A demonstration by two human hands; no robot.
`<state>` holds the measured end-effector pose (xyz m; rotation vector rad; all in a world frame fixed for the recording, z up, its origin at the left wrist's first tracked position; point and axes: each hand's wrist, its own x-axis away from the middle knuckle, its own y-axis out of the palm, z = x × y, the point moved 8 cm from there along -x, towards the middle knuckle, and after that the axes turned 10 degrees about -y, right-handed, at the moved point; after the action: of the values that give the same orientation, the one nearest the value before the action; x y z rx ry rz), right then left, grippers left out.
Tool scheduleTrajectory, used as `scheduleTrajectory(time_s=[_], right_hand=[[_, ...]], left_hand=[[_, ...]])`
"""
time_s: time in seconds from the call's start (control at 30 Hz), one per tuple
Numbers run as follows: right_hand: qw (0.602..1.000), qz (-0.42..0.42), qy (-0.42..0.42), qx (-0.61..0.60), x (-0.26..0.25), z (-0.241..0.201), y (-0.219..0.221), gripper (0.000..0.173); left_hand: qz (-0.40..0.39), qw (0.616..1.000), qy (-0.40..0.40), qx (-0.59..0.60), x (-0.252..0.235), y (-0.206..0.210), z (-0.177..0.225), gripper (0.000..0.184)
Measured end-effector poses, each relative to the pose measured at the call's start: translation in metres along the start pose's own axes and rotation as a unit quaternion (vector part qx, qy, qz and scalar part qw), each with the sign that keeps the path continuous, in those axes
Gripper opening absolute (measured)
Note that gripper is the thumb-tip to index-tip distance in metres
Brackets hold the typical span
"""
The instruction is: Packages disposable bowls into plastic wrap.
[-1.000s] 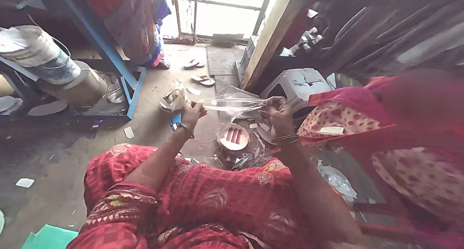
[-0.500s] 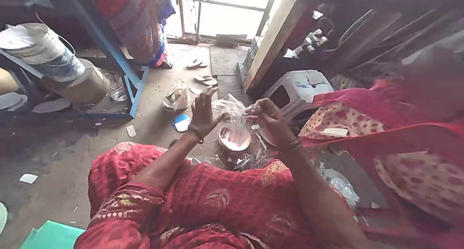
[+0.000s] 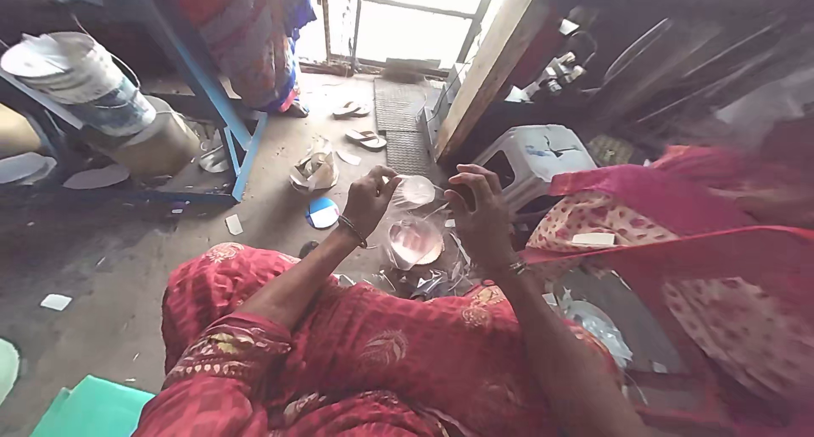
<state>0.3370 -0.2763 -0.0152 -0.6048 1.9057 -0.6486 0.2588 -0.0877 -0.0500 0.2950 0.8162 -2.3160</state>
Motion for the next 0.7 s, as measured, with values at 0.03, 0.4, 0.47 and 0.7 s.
scheduleTrajectory(time_s=[0.03,0.4,0.47,0.7], right_hand=[[0.999,0.001,-0.044,0.000,-0.005,-0.022,-0.004,0.022],[0.889,-0.458,-0.003,0.023,0.051,-0.043,0.117,0.033],[0.807,-0.590,0.014,-0.006,0.100,-0.050,0.143,0.036],[0.771,-0.636,0.021,-0.023,0.114,-0.031,0.147,0.046]], left_hand=[[-0.002,1.000,-0.001,0.006,0.001,0.001,0.000,0.025],[0.012,0.998,0.055,-0.035,0.011,-0.011,0.021,0.020],[0.054,0.995,0.050,-0.062,-0.006,-0.023,0.001,0.020],[-0.040,0.988,-0.032,-0.148,-0.015,-0.005,-0.018,0.035]])
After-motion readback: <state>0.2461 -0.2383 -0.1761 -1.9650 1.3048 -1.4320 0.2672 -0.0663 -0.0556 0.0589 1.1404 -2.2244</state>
